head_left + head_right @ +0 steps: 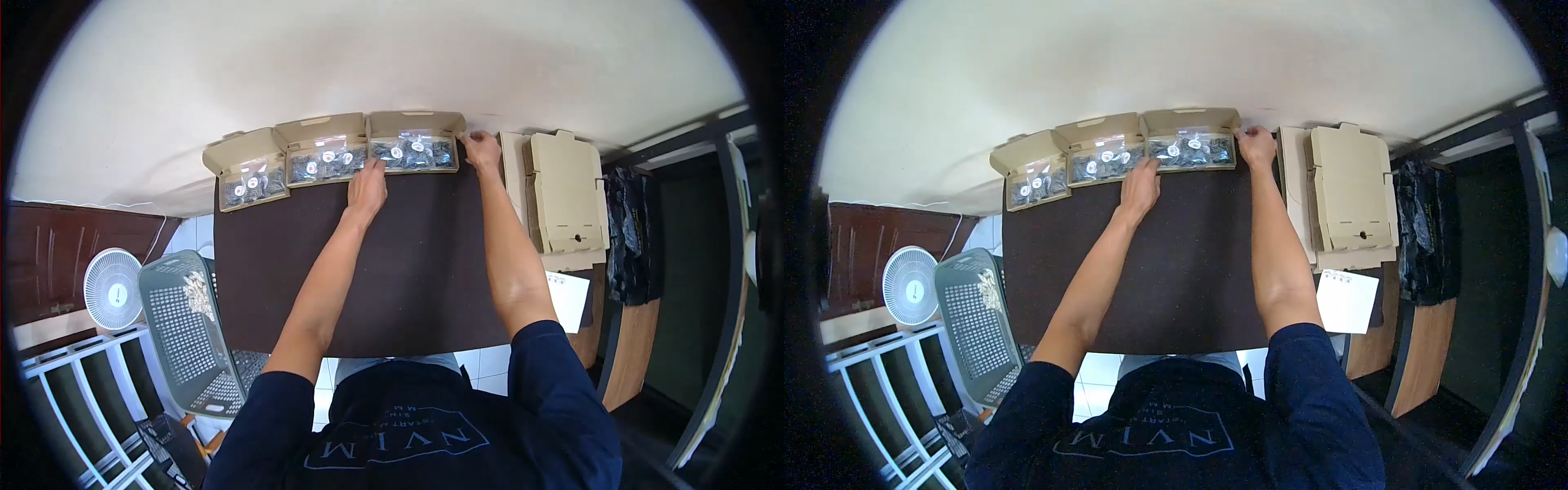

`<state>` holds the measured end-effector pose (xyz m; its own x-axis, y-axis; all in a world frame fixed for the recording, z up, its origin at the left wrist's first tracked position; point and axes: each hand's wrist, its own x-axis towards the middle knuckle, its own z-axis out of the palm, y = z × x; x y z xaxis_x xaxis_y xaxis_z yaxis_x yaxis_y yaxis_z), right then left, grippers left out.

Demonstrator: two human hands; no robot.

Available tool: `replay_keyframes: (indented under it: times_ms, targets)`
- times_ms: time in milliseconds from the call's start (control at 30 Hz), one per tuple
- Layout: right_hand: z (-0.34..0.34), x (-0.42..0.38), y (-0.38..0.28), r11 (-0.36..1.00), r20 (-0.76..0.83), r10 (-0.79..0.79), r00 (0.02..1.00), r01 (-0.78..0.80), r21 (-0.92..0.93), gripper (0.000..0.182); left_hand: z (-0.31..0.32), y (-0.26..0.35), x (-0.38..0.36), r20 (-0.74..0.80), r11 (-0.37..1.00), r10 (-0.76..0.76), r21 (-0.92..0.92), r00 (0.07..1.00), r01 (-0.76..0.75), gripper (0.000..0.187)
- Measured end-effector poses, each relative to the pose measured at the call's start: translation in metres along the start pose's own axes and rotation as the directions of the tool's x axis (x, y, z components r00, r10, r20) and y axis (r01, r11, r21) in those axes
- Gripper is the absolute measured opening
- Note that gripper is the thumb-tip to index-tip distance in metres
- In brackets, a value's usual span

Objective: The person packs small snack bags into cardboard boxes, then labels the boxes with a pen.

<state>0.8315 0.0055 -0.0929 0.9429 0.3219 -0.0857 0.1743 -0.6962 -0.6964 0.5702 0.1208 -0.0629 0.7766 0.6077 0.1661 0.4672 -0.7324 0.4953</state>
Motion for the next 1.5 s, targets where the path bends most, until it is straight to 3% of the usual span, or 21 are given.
replay_keyframes:
  times_ms: [67, 133, 200, 300, 467, 600, 667, 733, 800, 900, 933, 1000, 1100, 1200, 1267, 1300, 1367, 1400, 1467, 1500]
  targets:
    - [-0.009, 0.001, -0.021, 0.978, 0.051, -0.154, 0.987, 0.159, -0.131, 0.047, 0.021, 0.001, 0.010, 0.026, 0.998, -0.028, 0.053, 0.999, 0.027, 0.020]
    - [-0.016, 0.000, -0.031, 0.986, 0.113, -0.143, 0.983, 0.151, -0.066, 0.043, 0.031, -0.001, 0.015, 0.103, 0.995, -0.004, 0.100, 0.995, -0.007, 0.019]
    - [-0.017, 0.001, -0.031, 0.978, 0.145, -0.165, 0.976, 0.181, -0.103, 0.034, 0.033, 0.001, 0.009, 0.062, 0.997, 0.013, 0.078, 0.998, -0.017, 0.014]
    - [-0.031, -0.010, -0.025, 0.968, 0.135, -0.226, 0.965, 0.237, -0.076, 0.029, 0.025, 0.009, -0.003, 0.065, 0.998, -0.011, -0.054, 0.998, 0.014, 0.008]
    - [-0.063, -0.075, 0.007, 0.934, 0.102, -0.356, 0.929, 0.351, 0.064, 0.026, 0.002, 0.054, -0.089, 0.131, 0.998, -0.025, -0.050, 0.991, 0.032, 0.008]
    - [-0.092, -0.166, 0.022, 0.948, 0.206, -0.313, 0.927, 0.290, 0.134, 0.030, -0.022, 0.076, -0.185, 0.194, 0.970, -0.145, -0.164, 0.970, 0.178, 0.007]
    - [-0.087, -0.209, 0.042, 0.909, 0.173, -0.400, 0.900, 0.365, 0.201, 0.028, -0.035, 0.077, -0.226, 0.208, 0.949, -0.208, -0.193, 0.956, 0.248, 0.007]
    - [-0.086, -0.253, 0.046, 0.933, 0.245, -0.345, 0.906, 0.303, 0.194, 0.027, -0.044, 0.072, -0.266, 0.218, 0.897, -0.369, -0.173, 0.904, 0.407, 0.008]
    - [-0.079, -0.286, 0.051, 0.947, 0.269, -0.275, 0.923, 0.211, 0.243, 0.026, -0.047, 0.061, -0.288, 0.205, 0.893, -0.381, -0.170, 0.901, 0.416, 0.008]
    - [-0.075, -0.313, 0.053, 0.949, 0.273, -0.265, 0.925, 0.200, 0.243, 0.025, -0.050, 0.059, -0.307, 0.154, 0.888, -0.417, -0.141, 0.896, 0.438, 0.009]
    - [-0.073, -0.310, 0.052, 0.937, 0.254, -0.278, 0.927, 0.204, 0.283, 0.025, -0.048, 0.057, -0.306, 0.149, 0.888, -0.414, -0.151, 0.898, 0.435, 0.009]
    - [-0.073, -0.305, 0.057, 0.952, 0.280, -0.277, 0.919, 0.223, 0.210, 0.026, -0.042, 0.052, -0.310, 0.144, 0.966, -0.245, -0.049, 0.959, 0.254, 0.009]
    - [-0.076, -0.300, 0.050, 0.985, 0.446, -0.101, 0.889, 0.026, 0.172, 0.027, -0.041, 0.045, -0.306, 0.207, 0.982, -0.174, -0.032, 0.963, 0.185, 0.010]
    - [-0.077, -0.296, 0.046, 0.989, 0.460, -0.119, 0.880, 0.065, 0.133, 0.027, -0.046, 0.041, -0.303, 0.259, 0.994, -0.105, 0.032, 0.960, 0.100, 0.008]
    - [-0.082, -0.297, 0.044, 0.989, 0.459, -0.132, 0.879, 0.085, 0.121, 0.028, -0.056, 0.043, -0.297, 0.119, 0.960, 0.000, -0.277, 0.993, 0.033, 0.010]
    - [-0.086, -0.298, 0.043, 0.989, 0.469, -0.140, 0.872, 0.101, 0.107, 0.030, -0.064, 0.043, -0.293, 0.118, 0.959, 0.007, -0.281, 0.993, 0.026, 0.010]
    - [-0.098, -0.305, 0.036, 0.989, 0.460, -0.137, 0.878, 0.091, 0.121, 0.032, -0.082, 0.038, -0.290, 0.101, 0.834, -0.307, -0.451, 0.946, 0.318, 0.019]
    - [-0.100, -0.305, 0.033, 0.986, 0.452, -0.142, 0.881, 0.086, 0.142, 0.034, -0.086, 0.033, -0.286, 0.011, 0.776, -0.441, -0.498, 0.897, 0.388, 0.022]
    - [-0.098, -0.302, 0.037, 0.984, 0.441, -0.156, 0.884, 0.098, 0.152, 0.036, -0.091, 0.025, -0.273, -0.149, 0.715, -0.540, -0.600, 0.829, 0.358, 0.026]
    - [-0.099, -0.303, 0.040, 0.981, 0.431, -0.170, 0.886, 0.111, 0.159, 0.038, -0.088, 0.019, -0.269, -0.146, 0.713, -0.544, -0.599, 0.826, 0.364, 0.026]
